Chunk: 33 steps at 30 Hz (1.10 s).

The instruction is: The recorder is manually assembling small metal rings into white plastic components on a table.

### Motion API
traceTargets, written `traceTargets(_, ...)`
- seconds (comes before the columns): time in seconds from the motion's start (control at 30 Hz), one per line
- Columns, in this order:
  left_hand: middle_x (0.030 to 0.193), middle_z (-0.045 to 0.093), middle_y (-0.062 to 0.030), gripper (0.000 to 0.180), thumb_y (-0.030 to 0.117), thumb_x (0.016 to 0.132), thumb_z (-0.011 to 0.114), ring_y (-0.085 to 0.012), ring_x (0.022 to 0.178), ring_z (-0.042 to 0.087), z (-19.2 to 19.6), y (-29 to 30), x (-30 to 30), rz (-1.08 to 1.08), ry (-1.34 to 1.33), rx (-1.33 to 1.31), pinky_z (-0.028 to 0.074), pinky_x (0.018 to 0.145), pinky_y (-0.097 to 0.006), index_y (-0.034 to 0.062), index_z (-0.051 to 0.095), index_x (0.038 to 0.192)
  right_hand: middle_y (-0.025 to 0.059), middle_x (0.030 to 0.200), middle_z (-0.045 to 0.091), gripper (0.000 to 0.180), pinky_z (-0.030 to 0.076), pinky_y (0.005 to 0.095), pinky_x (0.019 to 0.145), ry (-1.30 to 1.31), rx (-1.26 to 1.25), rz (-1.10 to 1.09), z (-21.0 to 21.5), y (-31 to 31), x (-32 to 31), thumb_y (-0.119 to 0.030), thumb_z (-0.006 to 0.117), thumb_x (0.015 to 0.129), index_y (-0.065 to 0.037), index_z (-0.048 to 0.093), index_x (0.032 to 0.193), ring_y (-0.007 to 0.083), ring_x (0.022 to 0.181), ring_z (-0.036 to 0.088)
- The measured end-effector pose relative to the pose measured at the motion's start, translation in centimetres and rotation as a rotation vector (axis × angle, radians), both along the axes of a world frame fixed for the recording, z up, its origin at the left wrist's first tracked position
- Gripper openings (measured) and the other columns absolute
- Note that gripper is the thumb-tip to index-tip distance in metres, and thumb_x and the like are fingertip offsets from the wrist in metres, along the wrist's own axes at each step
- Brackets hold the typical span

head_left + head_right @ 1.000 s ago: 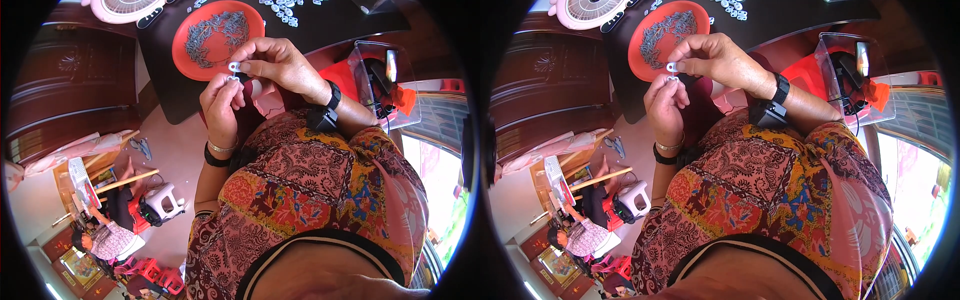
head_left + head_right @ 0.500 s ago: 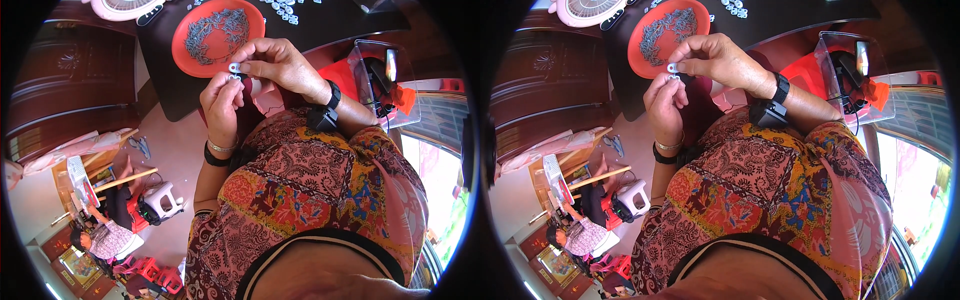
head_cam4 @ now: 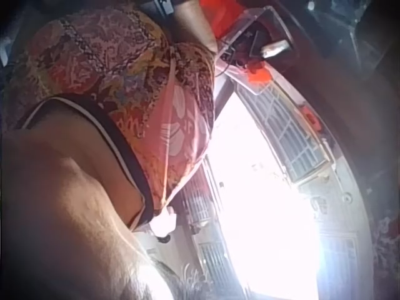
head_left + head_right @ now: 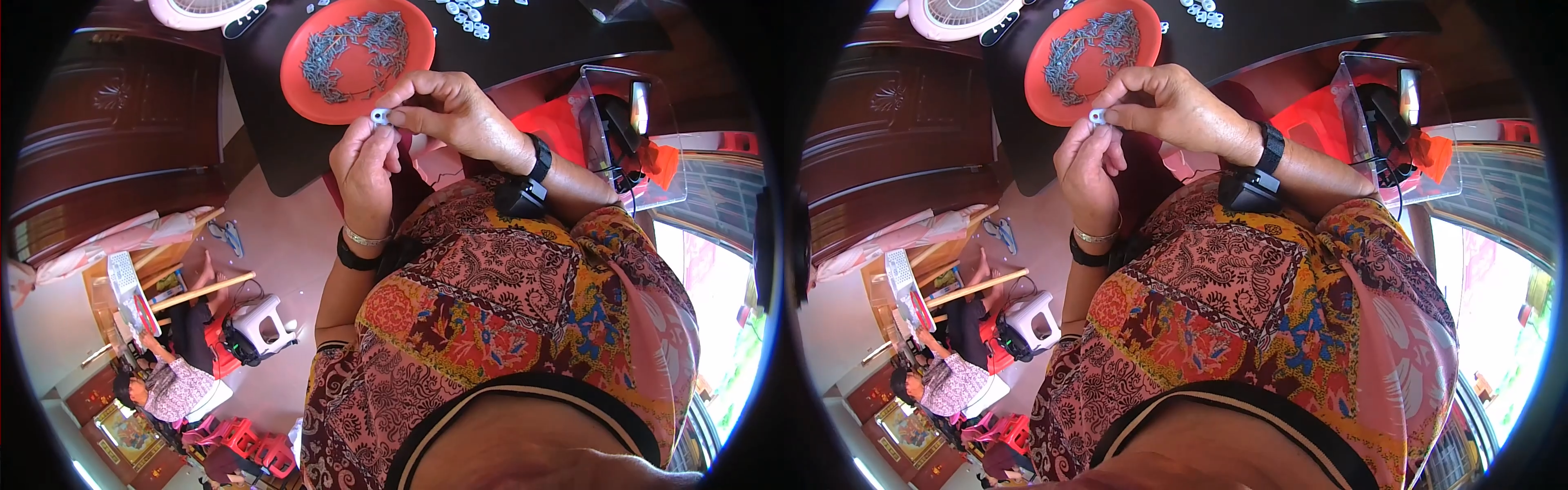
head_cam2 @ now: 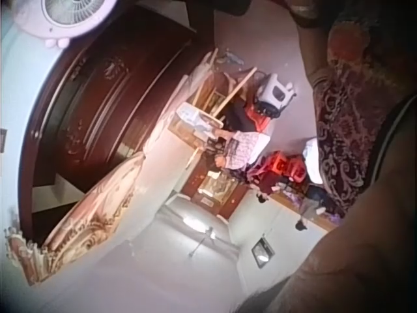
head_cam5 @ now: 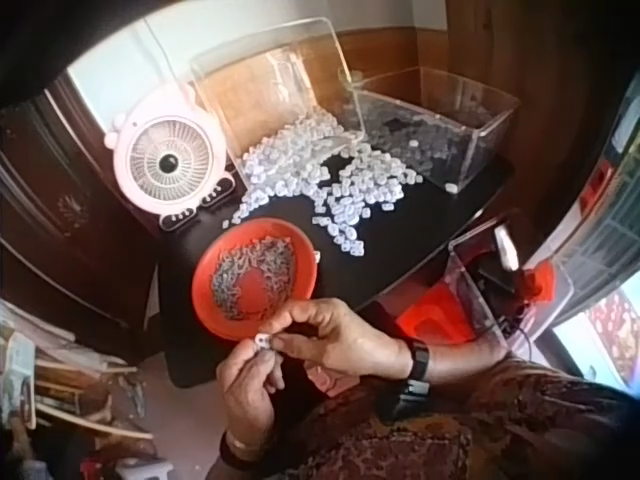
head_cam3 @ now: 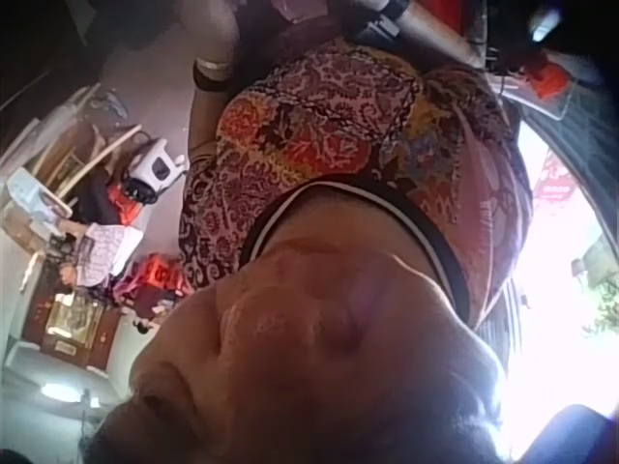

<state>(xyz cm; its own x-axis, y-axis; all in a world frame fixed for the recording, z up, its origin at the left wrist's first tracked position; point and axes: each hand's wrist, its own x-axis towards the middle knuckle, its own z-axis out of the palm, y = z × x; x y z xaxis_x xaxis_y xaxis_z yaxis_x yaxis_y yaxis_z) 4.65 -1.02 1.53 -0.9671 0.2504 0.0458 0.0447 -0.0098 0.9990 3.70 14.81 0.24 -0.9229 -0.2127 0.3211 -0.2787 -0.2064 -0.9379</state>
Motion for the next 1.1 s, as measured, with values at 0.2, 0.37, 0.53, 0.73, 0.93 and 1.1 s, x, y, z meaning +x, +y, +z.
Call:
traceTargets(0.2,0.061,0.048,0.0007,0.019,0.013,0.090,0.047,-0.0049,0.053,0.041,-0.1,0.1,0.1,0.007,-0.011,0.066,0.030,0.048,-0.020,0.0012,0.054,0.077,0.0011,0.090,0.065,0.013,0.049,0.0215,0.077,-0.163,-0.083,0.056,1.0,0.3,0.6,-0.006,0.060,0.089,0.000,0.064,0.100,0.0056,0.083,0.059)
traceTargets(0.37,0.061,0.050,-0.0009,0.023,0.015,0.091,0.045,-0.0064,0.053,0.043,0.6,0.2,0.4,0.014,0.048,-0.027,0.031,0.049,-0.020,-0.0002,0.056,0.079,0.0008,0.090,0.065,0.013,0.049,0.0210,0.076,-0.192,-0.160,0.087,0.8,0.5,0.6,-0.005,0.060,0.089,-0.001,0.065,0.101,0.0060,0.084,0.059)
traceTargets(0.53,0.061,0.050,-0.0005,0.020,0.013,0.090,0.047,-0.0058,0.054,0.042,0.7,0.2,0.4,0.000,0.130,-0.084,0.031,0.050,-0.020,-0.0004,0.057,0.078,0.0004,0.089,0.065,0.014,0.048,0.0194,0.071,-0.218,-0.184,0.091,0.8,0.5,0.7,-0.005,0.061,0.089,-0.002,0.065,0.101,0.0053,0.080,0.059)
traceTargets(0.73,0.061,0.050,-0.0008,0.024,0.017,0.091,0.046,-0.0062,0.054,0.043,1.0,0.2,0.5,-0.013,0.107,-0.082,0.031,0.050,-0.021,-0.0006,0.057,0.079,0.0000,0.089,0.065,0.013,0.048,0.0202,0.071,-0.209,-0.181,0.081,1.0,0.6,0.7,-0.004,0.060,0.089,-0.002,0.065,0.101,0.0053,0.080,0.059)
traceTargets(0.93,0.059,0.049,-0.0010,0.026,0.020,0.092,0.045,-0.0068,0.050,0.043,0.2,-0.1,0.2,-0.012,-0.026,0.018,0.029,0.047,-0.020,0.0001,0.057,0.080,0.0010,0.090,0.066,0.014,0.051,0.0202,0.071,0.034,-0.038,0.042,-0.3,0.3,0.4,-0.002,0.060,0.088,-0.003,0.064,0.102,0.0062,0.080,0.061)
traceTargets(1.1,0.058,0.048,-0.0006,0.026,0.020,0.092,0.045,-0.0068,0.047,0.042,-0.2,0.0,0.1,0.022,-0.038,0.065,0.028,0.044,-0.020,-0.0002,0.058,0.082,0.0043,0.090,0.064,0.017,0.050,0.0231,0.072,0.200,0.189,-0.061,-0.3,0.0,0.5,-0.005,0.066,0.084,-0.002,0.064,0.100,0.0115,0.083,0.062)
